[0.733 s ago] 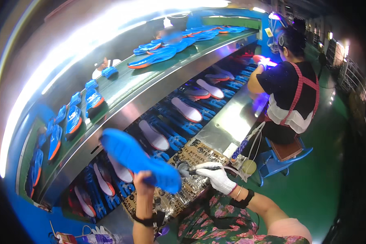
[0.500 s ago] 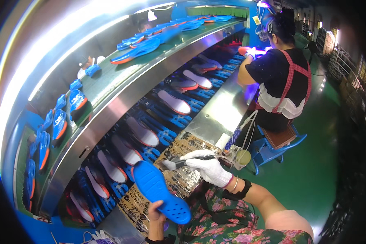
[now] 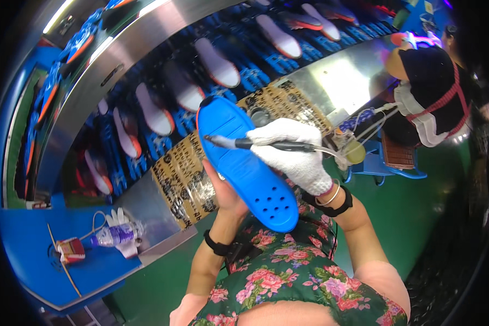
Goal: Apply glue or paint to the edges of shoe soles using a brush.
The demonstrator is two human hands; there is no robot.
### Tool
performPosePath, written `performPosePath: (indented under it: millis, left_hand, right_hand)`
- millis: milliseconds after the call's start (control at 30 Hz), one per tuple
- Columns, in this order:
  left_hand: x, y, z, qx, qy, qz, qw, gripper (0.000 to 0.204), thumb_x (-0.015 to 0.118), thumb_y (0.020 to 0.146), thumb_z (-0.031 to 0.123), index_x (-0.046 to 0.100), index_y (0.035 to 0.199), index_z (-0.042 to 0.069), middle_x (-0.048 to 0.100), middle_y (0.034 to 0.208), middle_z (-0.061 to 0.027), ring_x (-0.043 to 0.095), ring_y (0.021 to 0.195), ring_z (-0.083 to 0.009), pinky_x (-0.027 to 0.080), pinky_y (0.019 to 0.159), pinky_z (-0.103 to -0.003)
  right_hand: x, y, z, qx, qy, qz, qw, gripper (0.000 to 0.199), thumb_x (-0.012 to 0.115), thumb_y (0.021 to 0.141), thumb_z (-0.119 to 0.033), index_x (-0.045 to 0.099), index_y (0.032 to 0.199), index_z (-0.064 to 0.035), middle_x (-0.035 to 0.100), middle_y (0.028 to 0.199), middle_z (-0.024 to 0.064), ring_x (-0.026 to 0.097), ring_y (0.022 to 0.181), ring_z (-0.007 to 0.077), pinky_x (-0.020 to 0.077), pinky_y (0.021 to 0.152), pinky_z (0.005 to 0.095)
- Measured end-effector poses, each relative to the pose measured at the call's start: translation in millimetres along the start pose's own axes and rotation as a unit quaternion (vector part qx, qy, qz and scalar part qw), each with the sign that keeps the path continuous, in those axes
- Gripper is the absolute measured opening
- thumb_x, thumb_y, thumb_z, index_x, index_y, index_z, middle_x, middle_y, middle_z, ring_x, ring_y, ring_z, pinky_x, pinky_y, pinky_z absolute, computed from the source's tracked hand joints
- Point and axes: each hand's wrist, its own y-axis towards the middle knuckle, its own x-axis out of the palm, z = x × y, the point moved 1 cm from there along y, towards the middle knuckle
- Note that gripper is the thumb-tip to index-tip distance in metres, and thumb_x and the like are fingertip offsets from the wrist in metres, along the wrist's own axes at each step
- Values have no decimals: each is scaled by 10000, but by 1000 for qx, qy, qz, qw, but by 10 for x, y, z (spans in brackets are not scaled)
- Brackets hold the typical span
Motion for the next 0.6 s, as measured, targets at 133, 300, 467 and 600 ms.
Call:
performPosePath:
  millis: [133, 300, 467, 600]
  left_hand:
    - [-37, -63, 4, 26, -20, -30, 999, 967, 236, 937, 840, 301, 1597, 135, 419, 1578, -112, 443, 1403, -321, 351, 1183, -495]
    - [68, -133, -135, 106, 308, 195, 925, 964, 226, 937, 840, 272, 1608, 149, 398, 1594, -94, 418, 1428, -307, 339, 1194, -481]
    - [-25, -193, -144, 96, 340, 220, 909, 991, 224, 914, 870, 266, 1611, 166, 359, 1625, -66, 354, 1485, -289, 304, 1215, -461]
    - [-61, -200, -77, 110, 295, 218, 924, 990, 206, 911, 871, 285, 1596, 160, 440, 1557, -88, 446, 1411, -293, 352, 1186, -473]
  right_hand:
    - [126, 50, 22, -93, -27, 5, 995, 180, 801, 765, 0, 774, 943, 8, 762, 954, 142, 730, 816, 216, 576, 746, 330]
    - [136, 142, -155, -228, -199, -32, 953, 283, 797, 737, 4, 760, 1015, -34, 754, 1016, 152, 723, 892, 294, 568, 793, 385]
    - [371, -77, -103, -255, -212, -71, 941, 323, 800, 759, -22, 760, 1074, -77, 755, 1036, 126, 726, 900, 290, 564, 789, 391]
    - [358, -165, -31, -182, -96, -54, 977, 241, 812, 752, -18, 775, 985, -66, 762, 952, 121, 727, 828, 262, 566, 748, 361]
